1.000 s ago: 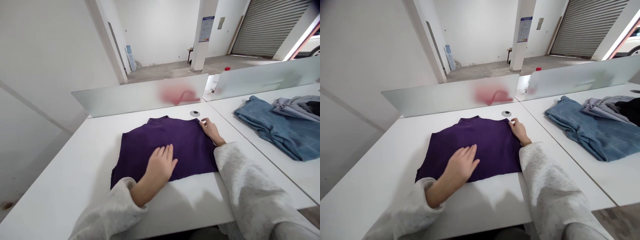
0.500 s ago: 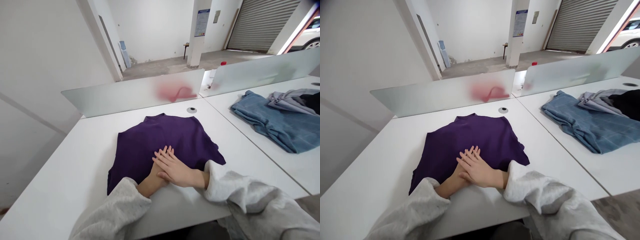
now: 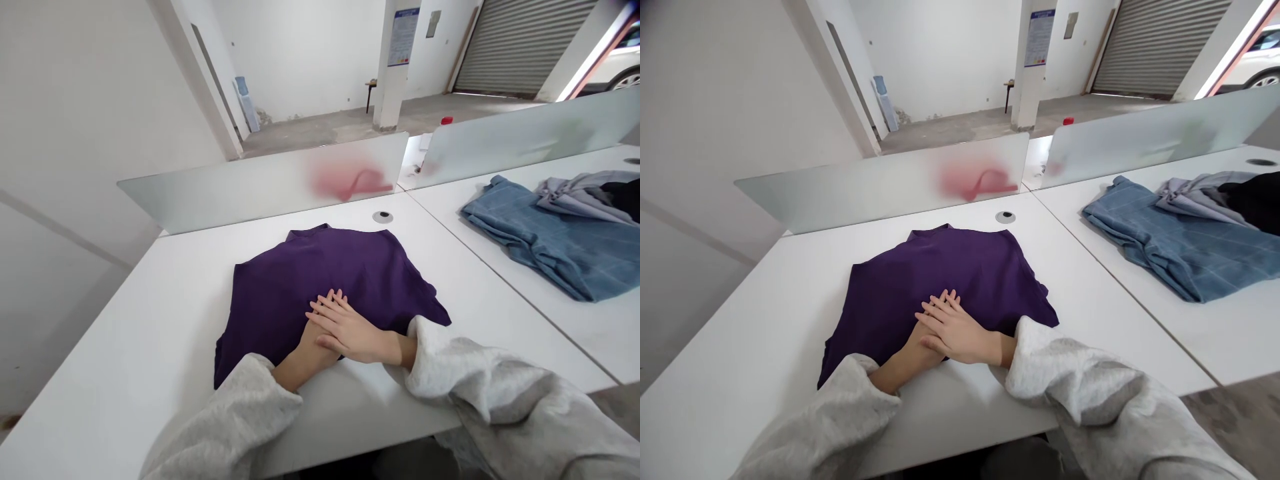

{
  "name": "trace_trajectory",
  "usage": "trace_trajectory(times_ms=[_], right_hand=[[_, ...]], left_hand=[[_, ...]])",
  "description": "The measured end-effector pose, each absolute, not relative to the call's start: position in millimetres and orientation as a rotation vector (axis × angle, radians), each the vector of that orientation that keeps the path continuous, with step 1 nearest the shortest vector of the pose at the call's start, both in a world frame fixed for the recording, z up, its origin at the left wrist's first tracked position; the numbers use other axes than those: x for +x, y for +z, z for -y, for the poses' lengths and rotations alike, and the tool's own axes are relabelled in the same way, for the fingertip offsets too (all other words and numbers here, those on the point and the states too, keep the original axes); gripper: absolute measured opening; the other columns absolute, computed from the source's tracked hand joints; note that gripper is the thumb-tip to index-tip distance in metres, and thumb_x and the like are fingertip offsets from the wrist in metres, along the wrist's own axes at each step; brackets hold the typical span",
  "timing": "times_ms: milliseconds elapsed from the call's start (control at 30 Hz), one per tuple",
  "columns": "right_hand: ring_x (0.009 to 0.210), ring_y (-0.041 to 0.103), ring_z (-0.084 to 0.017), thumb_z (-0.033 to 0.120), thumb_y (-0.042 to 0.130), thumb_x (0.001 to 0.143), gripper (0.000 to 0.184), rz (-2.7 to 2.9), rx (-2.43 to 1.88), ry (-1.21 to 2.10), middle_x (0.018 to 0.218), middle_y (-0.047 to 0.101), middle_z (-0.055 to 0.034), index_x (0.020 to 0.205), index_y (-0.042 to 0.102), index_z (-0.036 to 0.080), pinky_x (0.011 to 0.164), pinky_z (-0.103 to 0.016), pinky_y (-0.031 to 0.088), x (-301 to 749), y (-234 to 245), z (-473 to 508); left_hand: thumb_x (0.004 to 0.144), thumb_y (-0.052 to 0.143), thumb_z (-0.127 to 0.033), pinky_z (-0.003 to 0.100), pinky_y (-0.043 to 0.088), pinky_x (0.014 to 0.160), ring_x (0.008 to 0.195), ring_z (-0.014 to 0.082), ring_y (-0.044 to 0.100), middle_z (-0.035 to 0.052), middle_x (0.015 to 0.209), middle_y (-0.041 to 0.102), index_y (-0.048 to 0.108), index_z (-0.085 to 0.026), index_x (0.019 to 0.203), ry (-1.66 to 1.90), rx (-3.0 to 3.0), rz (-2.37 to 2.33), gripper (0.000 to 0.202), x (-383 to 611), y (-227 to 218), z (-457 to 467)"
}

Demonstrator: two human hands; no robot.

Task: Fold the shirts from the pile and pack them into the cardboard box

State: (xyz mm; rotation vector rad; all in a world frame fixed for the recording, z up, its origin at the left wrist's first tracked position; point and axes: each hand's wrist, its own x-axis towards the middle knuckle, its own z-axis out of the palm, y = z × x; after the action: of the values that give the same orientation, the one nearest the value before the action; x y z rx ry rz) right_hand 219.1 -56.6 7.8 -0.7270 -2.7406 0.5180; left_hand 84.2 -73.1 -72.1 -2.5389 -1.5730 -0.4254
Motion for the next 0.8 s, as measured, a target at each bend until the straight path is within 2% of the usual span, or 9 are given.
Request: trace_trajectory(times_ms=[133,267,367,500,667,733,800], right_hand=[[0.141,0.017,-0.024,0.048,0.018,0.098,0.059,2.724,-0.752,0.461,0.148,0.034,-0.0101,0.141,0.038,0.013,0.116,-0.045,0.013,218.1,4.5,50.7],[0.140,0.019,-0.025,0.049,0.018,0.098,0.059,2.725,-0.824,0.338,0.150,0.029,-0.0104,0.144,0.032,0.015,0.114,-0.048,0.019,227.1,-2.3,37.4],[0.139,0.021,-0.028,0.052,0.021,0.096,0.061,2.734,-0.944,0.230,0.150,0.029,-0.0114,0.145,0.030,0.016,0.111,-0.051,0.024,246.5,-9.8,25.1],[0.138,0.024,-0.029,0.055,0.022,0.095,0.061,2.728,-1.142,0.107,0.150,0.030,-0.0089,0.144,0.033,0.021,0.110,-0.053,0.024,286.9,-20.1,7.4],[0.139,0.021,-0.030,0.050,0.023,0.096,0.059,2.629,-1.470,-0.009,0.151,0.027,-0.0091,0.145,0.031,0.019,0.110,-0.052,0.022,336.1,-27.4,-13.5],[0.140,0.020,-0.031,0.049,0.025,0.095,0.060,2.636,-1.574,-0.001,0.152,0.023,-0.0097,0.146,0.028,0.017,0.110,-0.054,0.023,345.4,-21.9,-19.6],[0.139,0.022,-0.032,0.047,0.030,0.095,0.060,2.717,-1.671,0.060,0.152,0.023,-0.0116,0.146,0.028,0.016,0.108,-0.055,0.026,345.9,-8.0,-26.0]], left_hand=[[0.096,0.018,-0.031,0.043,0.030,0.111,0.137,0.0224,0.030,0.0097,0.145,0.040,0.027,-0.015,0.144,-0.356,-2.686,1.418,0.051,76.9,-56.9,68.0],[0.097,0.016,-0.030,0.042,0.030,0.111,0.137,0.0205,0.030,0.0139,0.144,0.040,0.034,-0.009,0.140,-0.381,-2.753,1.418,0.051,71.0,-36.2,64.3],[0.097,0.021,-0.034,0.046,0.027,0.112,0.138,0.0241,0.027,0.0128,0.146,0.037,0.035,-0.010,0.140,-0.327,-2.660,1.583,0.052,61.0,-22.2,65.6],[0.096,0.023,-0.043,0.047,0.025,0.112,0.138,0.0281,0.026,0.0135,0.149,0.032,0.034,-0.009,0.142,-0.129,-2.373,1.962,0.058,17.2,-14.9,70.3],[0.095,0.023,-0.041,0.049,0.024,0.111,0.140,0.0304,0.019,0.0147,0.152,0.022,0.025,-0.009,0.145,0.124,-2.052,2.271,0.060,-56.3,-9.0,78.7],[0.094,0.023,-0.038,0.052,0.028,0.108,0.140,0.0325,0.019,0.0126,0.153,0.021,0.028,-0.015,0.145,0.258,-2.040,2.309,0.056,-70.7,0.9,78.8],[0.093,0.027,-0.038,0.055,0.031,0.104,0.137,0.0350,0.026,0.0132,0.151,0.027,0.037,-0.019,0.141,0.391,-2.043,2.349,0.053,-71.3,15.8,73.5]])
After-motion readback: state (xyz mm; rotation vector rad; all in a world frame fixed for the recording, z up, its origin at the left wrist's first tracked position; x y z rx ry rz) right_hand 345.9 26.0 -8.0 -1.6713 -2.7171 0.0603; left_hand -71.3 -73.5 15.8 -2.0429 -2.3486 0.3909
